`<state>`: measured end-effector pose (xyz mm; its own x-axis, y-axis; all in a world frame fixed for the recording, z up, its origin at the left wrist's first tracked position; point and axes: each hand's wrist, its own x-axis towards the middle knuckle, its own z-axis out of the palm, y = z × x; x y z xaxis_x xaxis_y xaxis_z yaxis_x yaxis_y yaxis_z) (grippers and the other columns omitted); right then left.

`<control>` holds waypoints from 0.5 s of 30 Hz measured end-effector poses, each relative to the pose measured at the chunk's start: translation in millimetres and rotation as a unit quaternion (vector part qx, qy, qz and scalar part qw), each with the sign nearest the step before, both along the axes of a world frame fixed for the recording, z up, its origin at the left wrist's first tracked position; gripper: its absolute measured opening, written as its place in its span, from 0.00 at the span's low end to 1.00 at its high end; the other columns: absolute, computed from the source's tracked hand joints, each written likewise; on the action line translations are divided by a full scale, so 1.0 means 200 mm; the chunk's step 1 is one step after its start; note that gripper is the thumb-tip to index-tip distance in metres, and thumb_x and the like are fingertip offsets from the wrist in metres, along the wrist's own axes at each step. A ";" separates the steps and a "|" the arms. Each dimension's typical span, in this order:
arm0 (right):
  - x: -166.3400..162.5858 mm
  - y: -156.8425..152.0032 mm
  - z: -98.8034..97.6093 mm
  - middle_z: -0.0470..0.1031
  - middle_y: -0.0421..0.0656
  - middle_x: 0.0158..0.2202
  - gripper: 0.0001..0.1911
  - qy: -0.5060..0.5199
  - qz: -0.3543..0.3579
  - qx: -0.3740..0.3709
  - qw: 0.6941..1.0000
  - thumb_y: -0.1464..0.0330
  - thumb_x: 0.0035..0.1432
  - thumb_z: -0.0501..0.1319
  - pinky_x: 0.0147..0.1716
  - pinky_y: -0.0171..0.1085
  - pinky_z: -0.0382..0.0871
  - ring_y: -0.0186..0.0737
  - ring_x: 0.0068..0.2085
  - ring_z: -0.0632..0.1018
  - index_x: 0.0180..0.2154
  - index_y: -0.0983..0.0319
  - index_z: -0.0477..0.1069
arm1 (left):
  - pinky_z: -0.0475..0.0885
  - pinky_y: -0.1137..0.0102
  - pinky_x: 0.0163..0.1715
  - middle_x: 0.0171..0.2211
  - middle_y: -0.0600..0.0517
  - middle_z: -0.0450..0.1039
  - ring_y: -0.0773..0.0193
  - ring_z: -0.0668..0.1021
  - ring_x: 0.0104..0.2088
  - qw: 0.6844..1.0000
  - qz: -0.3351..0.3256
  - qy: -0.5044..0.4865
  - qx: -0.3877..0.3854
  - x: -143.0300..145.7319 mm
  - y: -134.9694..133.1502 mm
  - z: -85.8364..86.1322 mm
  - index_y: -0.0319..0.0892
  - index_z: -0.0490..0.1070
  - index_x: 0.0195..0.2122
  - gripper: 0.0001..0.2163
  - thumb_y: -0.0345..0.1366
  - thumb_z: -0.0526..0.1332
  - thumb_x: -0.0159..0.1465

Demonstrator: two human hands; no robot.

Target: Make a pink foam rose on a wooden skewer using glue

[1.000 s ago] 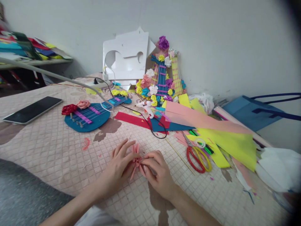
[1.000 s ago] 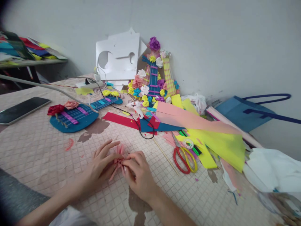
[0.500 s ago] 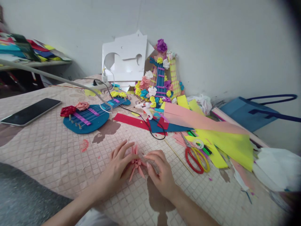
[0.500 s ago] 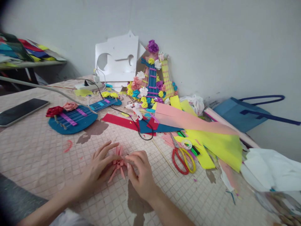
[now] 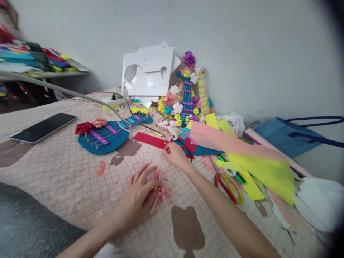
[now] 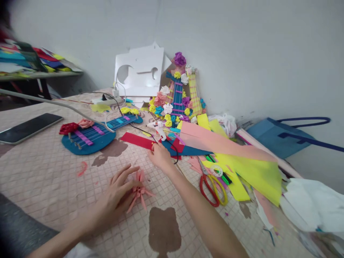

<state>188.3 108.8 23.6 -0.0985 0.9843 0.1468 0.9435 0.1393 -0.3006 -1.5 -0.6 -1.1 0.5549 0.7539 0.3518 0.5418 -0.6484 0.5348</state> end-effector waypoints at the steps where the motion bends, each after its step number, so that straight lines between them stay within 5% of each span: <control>1: -0.01 0.03 -0.01 0.73 0.46 0.37 0.11 -0.010 -0.014 -0.002 1.000 0.62 0.60 0.56 0.38 0.36 0.66 0.41 0.39 0.75 0.35 0.62 0.70 | 0.60 0.45 0.55 0.61 0.48 0.53 0.46 0.50 0.64 1.000 0.000 -0.001 0.000 0.00 0.00 0.00 0.49 0.69 0.46 0.13 0.27 0.50 0.66; 7: -0.08 0.16 -0.04 0.68 0.56 0.51 0.24 -0.040 -0.058 -0.001 0.997 0.53 0.59 0.55 0.40 0.44 0.68 0.51 0.44 0.75 0.46 0.66 0.67 | 0.61 0.46 0.55 0.61 0.48 0.53 0.46 0.51 0.64 1.000 0.004 -0.002 0.000 0.00 0.01 -0.01 0.49 0.69 0.46 0.13 0.28 0.50 0.66; 15: -0.08 0.24 -0.06 0.70 0.51 0.49 0.04 0.047 -0.046 -0.006 0.998 0.73 0.57 0.56 0.42 0.42 0.68 0.46 0.46 0.74 0.36 0.62 0.68 | 0.60 0.46 0.56 0.62 0.48 0.52 0.47 0.50 0.64 1.000 0.006 -0.004 0.003 0.00 0.00 -0.02 0.48 0.69 0.46 0.13 0.27 0.51 0.65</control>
<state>172.2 157.7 12.5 0.0060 0.9901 0.1399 0.9200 0.0493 -0.3887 -2.2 -0.5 -4.9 0.5429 0.7584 0.3607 0.5451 -0.6449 0.5356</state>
